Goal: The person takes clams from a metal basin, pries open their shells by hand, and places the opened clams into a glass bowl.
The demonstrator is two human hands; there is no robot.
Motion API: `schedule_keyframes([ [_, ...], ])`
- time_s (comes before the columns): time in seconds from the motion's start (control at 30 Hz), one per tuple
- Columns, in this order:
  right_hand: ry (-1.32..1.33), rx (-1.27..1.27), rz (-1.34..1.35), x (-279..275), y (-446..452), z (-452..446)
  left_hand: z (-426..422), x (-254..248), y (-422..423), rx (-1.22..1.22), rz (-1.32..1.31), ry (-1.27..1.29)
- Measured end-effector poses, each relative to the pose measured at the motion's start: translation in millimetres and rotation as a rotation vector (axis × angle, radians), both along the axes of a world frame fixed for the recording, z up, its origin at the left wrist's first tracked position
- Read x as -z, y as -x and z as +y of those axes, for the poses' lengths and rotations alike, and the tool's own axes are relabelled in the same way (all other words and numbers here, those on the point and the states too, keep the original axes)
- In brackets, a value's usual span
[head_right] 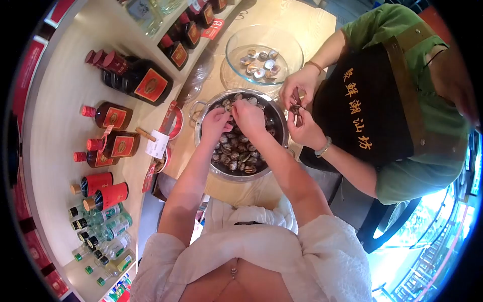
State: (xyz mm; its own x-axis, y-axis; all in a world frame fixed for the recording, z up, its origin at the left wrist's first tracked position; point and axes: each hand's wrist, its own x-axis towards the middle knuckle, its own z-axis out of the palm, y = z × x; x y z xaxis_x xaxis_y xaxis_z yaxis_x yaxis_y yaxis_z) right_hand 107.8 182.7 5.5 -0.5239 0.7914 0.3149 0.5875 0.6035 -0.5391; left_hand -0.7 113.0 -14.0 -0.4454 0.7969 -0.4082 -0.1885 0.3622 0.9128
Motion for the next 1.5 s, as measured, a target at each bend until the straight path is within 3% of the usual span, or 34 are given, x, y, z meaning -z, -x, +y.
schedule_keyframes([
  [0.1, 0.037, -0.007, 0.019, -0.1, -11.9, 0.9, -1.1, 4.5, 0.3, 0.060, -0.180, -0.094],
  [0.43, 0.040, -0.036, 0.229, -3.2, -19.7, 6.7, 7.1, 1.1, -7.2, 0.007, -0.148, -0.173],
  [0.53, 0.136, -0.009, 0.250, -3.1, -20.5, 6.2, 7.2, -1.3, -10.0, -0.001, 0.000, -0.193],
  [0.6, 0.174, 0.004, 0.304, -6.2, -20.6, 3.3, 7.4, -5.8, -13.3, -0.009, 0.468, -0.275],
  [0.73, 0.286, 0.031, 0.289, -6.4, -22.0, 4.7, 9.4, -11.4, -17.8, -0.039, 0.747, -0.316],
  [0.8, 0.359, 0.046, 0.254, -2.3, -23.3, 7.5, 11.2, 1.4, -18.0, -0.040, 0.509, -0.171],
  [1.0, 0.552, 0.050, 0.247, 8.9, -30.7, 14.9, 17.0, -16.7, -19.3, -0.009, 0.136, 0.043],
  [1.5, 0.751, 0.052, 0.374, 10.3, -36.4, 24.0, 38.0, -17.4, -16.9, 0.045, -0.004, 0.154],
])
